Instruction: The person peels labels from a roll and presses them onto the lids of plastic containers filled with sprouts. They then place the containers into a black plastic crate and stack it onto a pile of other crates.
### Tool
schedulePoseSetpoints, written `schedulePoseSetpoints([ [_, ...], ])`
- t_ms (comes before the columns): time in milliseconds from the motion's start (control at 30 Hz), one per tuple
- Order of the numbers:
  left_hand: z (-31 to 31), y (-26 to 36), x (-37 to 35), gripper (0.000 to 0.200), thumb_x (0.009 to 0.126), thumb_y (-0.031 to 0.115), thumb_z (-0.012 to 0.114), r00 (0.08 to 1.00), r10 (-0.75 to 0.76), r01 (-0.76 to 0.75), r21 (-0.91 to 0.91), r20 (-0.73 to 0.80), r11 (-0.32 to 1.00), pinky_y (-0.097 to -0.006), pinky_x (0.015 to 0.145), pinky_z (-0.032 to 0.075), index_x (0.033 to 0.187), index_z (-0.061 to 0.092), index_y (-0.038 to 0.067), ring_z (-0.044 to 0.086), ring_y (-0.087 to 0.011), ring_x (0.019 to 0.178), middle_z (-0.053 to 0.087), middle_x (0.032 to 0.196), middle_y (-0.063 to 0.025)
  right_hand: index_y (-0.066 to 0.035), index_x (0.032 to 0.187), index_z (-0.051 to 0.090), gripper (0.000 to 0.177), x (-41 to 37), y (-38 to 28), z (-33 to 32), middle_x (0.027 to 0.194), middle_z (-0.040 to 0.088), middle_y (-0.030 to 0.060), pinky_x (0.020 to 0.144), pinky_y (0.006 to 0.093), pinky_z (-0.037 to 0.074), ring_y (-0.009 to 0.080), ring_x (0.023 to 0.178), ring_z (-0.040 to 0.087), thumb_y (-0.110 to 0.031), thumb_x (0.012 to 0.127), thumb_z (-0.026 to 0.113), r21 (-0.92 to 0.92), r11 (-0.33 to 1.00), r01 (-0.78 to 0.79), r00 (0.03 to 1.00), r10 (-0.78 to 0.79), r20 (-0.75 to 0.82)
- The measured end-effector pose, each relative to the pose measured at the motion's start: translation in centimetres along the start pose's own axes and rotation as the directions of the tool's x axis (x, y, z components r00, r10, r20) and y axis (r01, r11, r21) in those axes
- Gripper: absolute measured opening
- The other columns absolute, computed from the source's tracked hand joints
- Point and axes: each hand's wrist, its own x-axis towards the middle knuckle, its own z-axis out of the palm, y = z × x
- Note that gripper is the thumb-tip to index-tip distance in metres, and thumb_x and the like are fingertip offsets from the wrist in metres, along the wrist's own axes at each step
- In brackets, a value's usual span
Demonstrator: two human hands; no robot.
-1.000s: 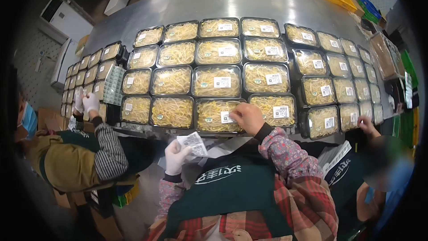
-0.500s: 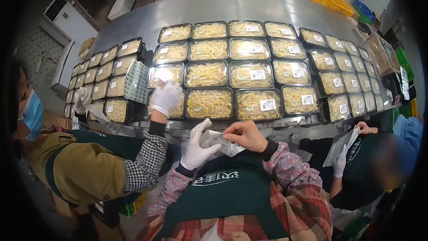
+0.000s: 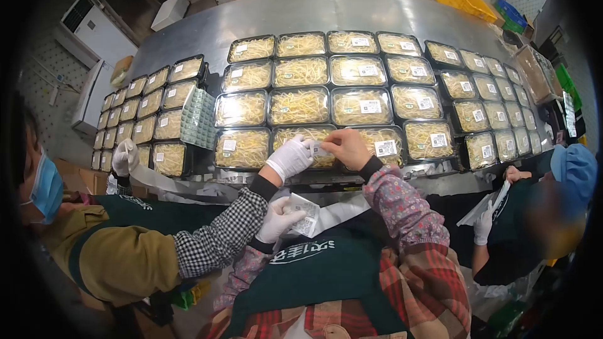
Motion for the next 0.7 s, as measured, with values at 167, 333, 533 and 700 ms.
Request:
schedulePoseSetpoints([
  [167,-0.7,0.8,-0.7,0.026,0.081,0.002,0.069,0.998,0.040,-0.037,0.072,-0.045,0.997,-0.0214,0.070,0.052,0.105,0.060,-0.002,0.063,-0.0078,0.080,0.067,0.094,-0.0052,0.002,0.083,0.070,0.019,1.4,2.0,0.9,0.068,0.066,0.0113,0.058,0.0286,0.048,0.0154,0.061,0.062,-0.016,0.078,0.070,-0.008,1.000,0.018,1.000,-0.018,0.015],
  [333,-1.1,0.6,-0.3,0.025,0.081,0.002,0.069,0.993,0.091,-0.083,0.095,-0.076,0.992,-0.0214,0.071,0.052,0.105,0.061,-0.001,0.063,-0.0074,0.080,0.067,0.094,-0.0046,0.002,0.086,0.070,0.018,1.6,1.3,-0.3,0.071,0.068,0.0094,0.057,0.0266,0.048,0.0127,0.062,0.063,-0.015,0.080,0.070,0.102,0.989,-0.109,0.991,0.100,0.089],
  [533,0.0,1.5,0.7,0.023,0.083,0.004,0.068,0.975,0.108,-0.099,0.056,-0.195,0.993,-0.0195,0.066,0.050,0.105,0.062,-0.001,0.061,-0.0056,0.075,0.066,0.089,-0.0028,-0.001,0.081,0.066,0.026,1.9,1.3,2.7,0.070,0.065,0.0136,0.058,0.0380,0.049,0.0267,0.063,0.065,-0.027,0.078,0.069,-0.416,0.879,0.235,0.970,-0.239,0.044],
  [700,0.1,3.1,1.9,0.021,0.086,0.008,0.066,0.929,0.230,-0.203,0.121,-0.291,0.972,-0.0175,0.060,0.048,0.104,0.061,-0.003,0.058,-0.0025,0.068,0.065,0.082,-0.0002,-0.002,0.107,0.062,0.044,1.6,-1.3,-0.5,0.069,0.063,0.0132,0.057,0.0358,0.048,0.0240,0.065,0.063,-0.034,0.078,0.071,-0.733,0.660,0.164,0.975,-0.222,0.018],
])
